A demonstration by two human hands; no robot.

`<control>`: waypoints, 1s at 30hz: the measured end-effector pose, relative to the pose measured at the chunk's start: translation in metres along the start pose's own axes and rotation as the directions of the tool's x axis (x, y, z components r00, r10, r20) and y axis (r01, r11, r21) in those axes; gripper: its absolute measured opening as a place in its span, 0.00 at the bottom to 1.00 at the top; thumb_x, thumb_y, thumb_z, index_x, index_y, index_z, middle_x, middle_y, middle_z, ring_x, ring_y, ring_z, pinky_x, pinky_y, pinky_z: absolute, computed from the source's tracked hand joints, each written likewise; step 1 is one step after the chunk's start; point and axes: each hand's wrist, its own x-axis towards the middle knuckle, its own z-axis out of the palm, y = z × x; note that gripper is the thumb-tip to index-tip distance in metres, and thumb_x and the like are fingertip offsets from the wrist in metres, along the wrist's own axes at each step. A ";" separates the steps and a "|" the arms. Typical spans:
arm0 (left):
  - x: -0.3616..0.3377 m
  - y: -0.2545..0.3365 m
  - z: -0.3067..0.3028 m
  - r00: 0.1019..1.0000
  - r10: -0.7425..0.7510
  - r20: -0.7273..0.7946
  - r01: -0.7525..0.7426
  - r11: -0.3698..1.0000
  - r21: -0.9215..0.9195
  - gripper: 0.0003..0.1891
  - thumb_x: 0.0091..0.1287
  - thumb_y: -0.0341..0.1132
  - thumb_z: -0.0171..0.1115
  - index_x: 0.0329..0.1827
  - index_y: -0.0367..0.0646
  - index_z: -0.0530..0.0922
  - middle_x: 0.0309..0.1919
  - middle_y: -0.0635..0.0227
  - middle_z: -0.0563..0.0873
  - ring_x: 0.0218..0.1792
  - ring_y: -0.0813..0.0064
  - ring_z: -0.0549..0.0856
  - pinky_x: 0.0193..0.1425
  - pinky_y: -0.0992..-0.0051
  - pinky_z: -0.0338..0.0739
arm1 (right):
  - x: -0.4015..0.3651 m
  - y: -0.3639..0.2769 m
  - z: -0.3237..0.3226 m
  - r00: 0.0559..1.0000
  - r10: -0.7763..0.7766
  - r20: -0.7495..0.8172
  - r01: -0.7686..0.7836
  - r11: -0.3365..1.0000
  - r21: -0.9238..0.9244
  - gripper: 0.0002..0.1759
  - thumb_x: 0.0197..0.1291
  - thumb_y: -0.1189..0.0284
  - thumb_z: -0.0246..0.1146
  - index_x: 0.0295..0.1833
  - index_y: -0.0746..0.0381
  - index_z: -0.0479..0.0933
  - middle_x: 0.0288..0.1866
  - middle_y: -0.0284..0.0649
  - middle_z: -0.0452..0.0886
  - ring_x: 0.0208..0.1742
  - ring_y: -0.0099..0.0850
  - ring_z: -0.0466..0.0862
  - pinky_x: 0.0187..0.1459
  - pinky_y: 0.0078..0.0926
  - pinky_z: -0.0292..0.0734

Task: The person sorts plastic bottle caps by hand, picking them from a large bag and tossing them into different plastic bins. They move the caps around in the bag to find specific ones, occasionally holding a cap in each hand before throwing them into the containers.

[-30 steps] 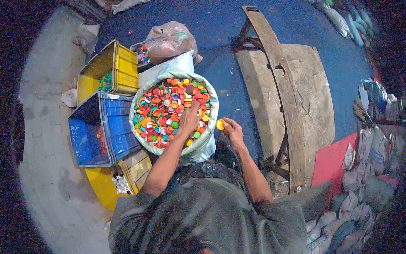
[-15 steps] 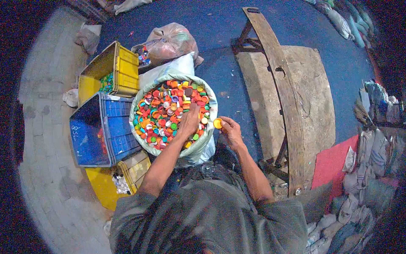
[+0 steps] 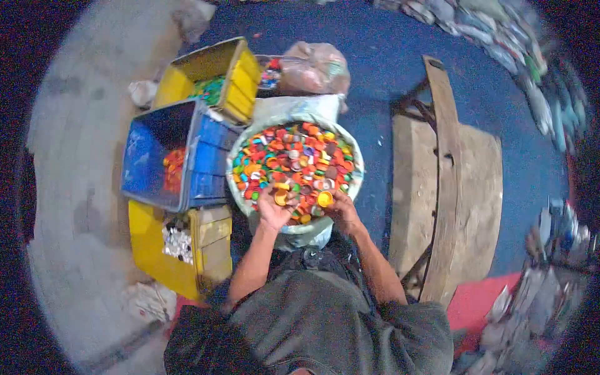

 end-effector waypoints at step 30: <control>-0.126 0.246 -0.062 0.759 0.619 -0.203 -0.644 0.667 -0.375 0.20 0.68 0.48 0.54 0.48 0.38 0.76 0.42 0.57 0.83 0.45 0.60 0.81 0.55 0.62 0.76 | 0.169 0.148 0.264 0.854 0.404 0.327 -0.426 0.905 -0.006 0.23 0.43 0.70 0.58 0.49 0.66 0.74 0.49 0.45 0.78 0.56 0.42 0.77 0.60 0.37 0.70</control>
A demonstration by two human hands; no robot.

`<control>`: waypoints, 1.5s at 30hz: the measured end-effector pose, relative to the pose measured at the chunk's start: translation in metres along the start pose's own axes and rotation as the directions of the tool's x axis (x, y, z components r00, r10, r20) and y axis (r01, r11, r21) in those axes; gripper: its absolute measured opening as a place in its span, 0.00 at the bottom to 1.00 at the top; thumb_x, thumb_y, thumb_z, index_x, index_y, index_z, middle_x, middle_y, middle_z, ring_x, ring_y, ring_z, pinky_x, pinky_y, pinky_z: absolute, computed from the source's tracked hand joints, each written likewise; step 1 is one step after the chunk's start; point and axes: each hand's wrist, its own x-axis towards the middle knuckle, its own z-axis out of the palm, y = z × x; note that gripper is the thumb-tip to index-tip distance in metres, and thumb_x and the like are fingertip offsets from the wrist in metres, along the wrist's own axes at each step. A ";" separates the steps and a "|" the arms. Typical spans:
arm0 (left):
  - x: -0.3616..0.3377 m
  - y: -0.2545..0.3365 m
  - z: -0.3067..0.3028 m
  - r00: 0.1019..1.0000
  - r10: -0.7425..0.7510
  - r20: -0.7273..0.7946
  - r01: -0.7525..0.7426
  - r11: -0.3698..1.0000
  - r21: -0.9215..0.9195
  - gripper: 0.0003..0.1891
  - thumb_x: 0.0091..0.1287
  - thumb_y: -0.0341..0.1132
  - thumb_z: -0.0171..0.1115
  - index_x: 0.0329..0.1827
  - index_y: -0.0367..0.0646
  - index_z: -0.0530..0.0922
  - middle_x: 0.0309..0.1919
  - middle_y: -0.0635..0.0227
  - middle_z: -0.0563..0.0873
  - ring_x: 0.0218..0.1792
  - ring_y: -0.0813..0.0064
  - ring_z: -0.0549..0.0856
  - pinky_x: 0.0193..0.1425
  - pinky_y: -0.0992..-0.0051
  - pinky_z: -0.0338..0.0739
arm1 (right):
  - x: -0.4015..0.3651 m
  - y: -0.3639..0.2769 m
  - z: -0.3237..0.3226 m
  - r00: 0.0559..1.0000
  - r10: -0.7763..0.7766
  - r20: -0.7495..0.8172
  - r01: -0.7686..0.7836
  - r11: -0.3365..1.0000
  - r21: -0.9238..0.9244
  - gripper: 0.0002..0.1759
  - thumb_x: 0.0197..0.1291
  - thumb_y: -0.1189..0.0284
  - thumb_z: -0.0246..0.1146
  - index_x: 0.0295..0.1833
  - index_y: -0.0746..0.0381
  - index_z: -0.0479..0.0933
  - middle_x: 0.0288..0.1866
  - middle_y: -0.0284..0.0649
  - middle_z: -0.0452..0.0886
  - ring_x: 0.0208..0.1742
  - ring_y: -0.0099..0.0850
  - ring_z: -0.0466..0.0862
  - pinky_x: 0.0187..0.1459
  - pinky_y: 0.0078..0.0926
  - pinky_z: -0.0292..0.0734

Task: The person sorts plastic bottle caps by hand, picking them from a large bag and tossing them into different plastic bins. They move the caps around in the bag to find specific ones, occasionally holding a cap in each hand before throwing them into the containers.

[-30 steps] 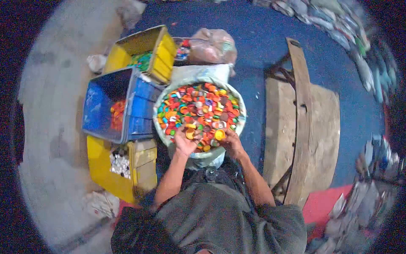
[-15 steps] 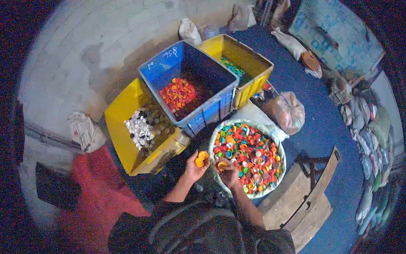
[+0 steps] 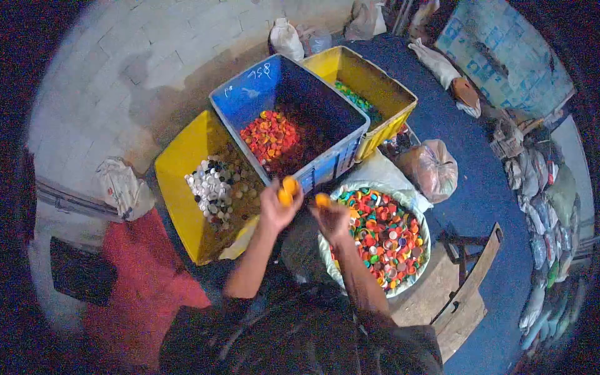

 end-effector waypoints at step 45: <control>-0.057 -0.237 -0.115 0.972 -0.186 -0.142 0.124 -0.104 0.987 0.18 0.60 0.38 0.67 0.48 0.38 0.74 0.36 0.68 0.81 0.37 0.77 0.79 0.38 0.76 0.73 | -0.479 -0.149 0.118 0.239 0.052 0.970 0.953 0.180 -0.244 0.23 0.55 0.67 0.54 0.56 0.63 0.63 0.51 0.47 0.71 0.52 0.40 0.74 0.54 0.37 0.69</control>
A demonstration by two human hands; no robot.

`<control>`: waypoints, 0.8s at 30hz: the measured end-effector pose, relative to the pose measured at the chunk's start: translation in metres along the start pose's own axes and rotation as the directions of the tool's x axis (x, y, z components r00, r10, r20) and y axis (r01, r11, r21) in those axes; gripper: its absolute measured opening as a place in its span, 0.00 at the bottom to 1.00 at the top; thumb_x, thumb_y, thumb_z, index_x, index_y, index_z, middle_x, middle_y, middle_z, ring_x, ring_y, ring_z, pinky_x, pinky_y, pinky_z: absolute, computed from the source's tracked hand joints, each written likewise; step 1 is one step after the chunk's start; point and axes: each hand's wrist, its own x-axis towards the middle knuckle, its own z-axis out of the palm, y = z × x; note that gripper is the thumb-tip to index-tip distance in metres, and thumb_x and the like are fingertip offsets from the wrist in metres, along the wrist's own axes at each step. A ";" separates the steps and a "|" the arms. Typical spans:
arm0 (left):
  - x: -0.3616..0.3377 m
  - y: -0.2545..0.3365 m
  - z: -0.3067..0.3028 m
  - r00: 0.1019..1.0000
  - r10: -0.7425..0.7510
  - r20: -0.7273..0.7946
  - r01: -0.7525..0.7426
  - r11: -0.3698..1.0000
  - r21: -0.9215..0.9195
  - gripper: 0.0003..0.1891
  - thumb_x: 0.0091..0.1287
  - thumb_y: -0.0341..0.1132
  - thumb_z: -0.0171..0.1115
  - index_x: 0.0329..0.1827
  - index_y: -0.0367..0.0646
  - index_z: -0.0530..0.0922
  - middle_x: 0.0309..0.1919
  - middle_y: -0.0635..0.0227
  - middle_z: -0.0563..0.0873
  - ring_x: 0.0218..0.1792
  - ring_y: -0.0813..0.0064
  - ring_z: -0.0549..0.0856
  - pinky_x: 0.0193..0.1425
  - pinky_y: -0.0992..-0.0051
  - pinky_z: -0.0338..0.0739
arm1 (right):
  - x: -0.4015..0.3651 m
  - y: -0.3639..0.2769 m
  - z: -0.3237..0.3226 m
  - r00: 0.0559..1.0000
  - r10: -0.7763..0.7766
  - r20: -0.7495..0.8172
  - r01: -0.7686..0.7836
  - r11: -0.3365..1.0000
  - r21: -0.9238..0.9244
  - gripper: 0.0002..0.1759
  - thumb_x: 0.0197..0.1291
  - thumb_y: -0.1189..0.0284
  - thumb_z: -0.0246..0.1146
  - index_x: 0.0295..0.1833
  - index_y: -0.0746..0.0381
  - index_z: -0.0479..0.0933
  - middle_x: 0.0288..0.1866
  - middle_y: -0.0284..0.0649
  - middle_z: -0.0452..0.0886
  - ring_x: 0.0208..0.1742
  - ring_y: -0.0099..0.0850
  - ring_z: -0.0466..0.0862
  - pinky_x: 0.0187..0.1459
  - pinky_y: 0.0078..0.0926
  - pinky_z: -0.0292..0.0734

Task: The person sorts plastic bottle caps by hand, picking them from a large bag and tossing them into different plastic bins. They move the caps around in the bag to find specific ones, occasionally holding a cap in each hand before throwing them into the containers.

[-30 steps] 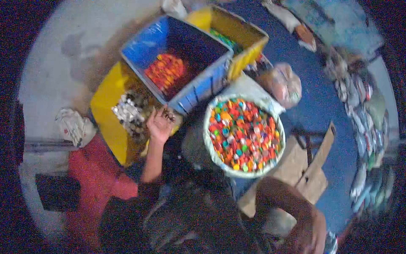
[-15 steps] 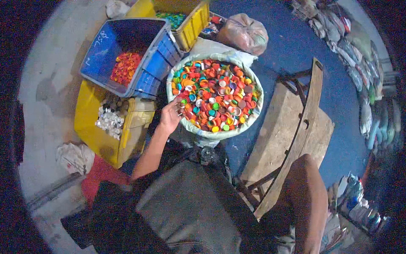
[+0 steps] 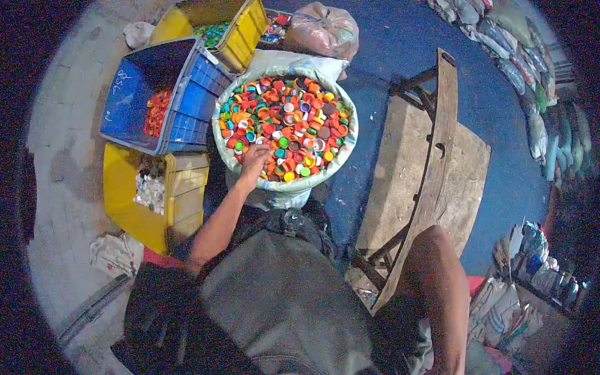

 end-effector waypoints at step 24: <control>0.057 0.013 0.026 0.804 0.443 0.397 -0.548 0.291 0.784 0.19 0.55 0.26 0.59 0.52 0.46 0.80 0.43 0.56 0.84 0.43 0.51 0.82 0.47 0.57 0.77 | -0.009 -0.008 -0.018 1.000 -0.016 0.018 0.014 0.998 0.065 0.14 0.58 0.68 0.53 0.48 0.60 0.64 0.45 0.42 0.70 0.47 0.35 0.74 0.49 0.34 0.68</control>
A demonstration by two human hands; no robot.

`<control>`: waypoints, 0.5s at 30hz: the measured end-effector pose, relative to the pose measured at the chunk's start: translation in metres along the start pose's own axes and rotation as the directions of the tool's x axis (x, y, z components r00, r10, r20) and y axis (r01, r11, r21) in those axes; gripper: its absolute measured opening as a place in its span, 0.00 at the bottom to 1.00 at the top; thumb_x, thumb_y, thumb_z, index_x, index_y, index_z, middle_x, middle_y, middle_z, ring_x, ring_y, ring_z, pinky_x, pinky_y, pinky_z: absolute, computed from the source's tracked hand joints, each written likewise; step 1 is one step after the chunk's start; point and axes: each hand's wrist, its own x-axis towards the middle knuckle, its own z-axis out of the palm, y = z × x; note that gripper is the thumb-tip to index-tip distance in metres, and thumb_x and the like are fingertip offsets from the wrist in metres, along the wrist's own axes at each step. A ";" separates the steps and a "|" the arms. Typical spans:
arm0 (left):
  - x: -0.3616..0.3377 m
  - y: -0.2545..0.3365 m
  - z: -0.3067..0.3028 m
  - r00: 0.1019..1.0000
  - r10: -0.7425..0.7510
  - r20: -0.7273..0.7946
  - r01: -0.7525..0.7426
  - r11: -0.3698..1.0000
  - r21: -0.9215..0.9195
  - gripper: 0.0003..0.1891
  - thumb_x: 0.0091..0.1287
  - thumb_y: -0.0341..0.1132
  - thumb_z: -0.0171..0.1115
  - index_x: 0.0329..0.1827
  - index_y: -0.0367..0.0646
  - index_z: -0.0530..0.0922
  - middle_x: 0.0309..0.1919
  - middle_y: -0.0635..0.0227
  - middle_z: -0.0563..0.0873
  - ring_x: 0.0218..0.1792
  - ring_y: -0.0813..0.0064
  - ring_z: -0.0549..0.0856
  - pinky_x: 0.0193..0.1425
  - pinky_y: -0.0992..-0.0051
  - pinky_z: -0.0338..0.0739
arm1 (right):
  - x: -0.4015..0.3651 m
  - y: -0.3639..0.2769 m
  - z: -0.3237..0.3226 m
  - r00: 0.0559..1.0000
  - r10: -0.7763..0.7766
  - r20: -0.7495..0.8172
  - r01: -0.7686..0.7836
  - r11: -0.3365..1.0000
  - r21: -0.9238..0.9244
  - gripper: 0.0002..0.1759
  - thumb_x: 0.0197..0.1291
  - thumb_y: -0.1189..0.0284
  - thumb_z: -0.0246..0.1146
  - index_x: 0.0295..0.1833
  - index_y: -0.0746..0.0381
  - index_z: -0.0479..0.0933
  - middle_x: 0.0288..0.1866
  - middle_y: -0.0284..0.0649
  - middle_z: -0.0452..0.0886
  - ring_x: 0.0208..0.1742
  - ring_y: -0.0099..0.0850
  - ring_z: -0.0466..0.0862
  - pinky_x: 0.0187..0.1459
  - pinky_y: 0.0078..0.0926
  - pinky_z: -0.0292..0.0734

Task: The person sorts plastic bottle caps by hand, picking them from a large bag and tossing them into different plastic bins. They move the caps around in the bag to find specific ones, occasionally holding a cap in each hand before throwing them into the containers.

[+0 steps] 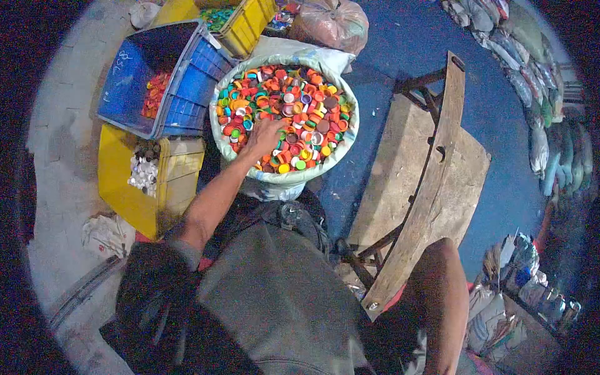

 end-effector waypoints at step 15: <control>-0.048 0.008 -0.025 0.811 -0.450 0.373 0.189 -0.400 -0.897 0.11 0.60 0.31 0.58 0.45 0.37 0.76 0.38 0.63 0.81 0.41 0.68 0.79 0.48 0.68 0.78 | 0.003 0.012 -0.008 1.000 -0.022 0.018 0.021 1.000 0.020 0.08 0.59 0.69 0.52 0.43 0.57 0.65 0.41 0.38 0.70 0.43 0.32 0.73 0.46 0.32 0.68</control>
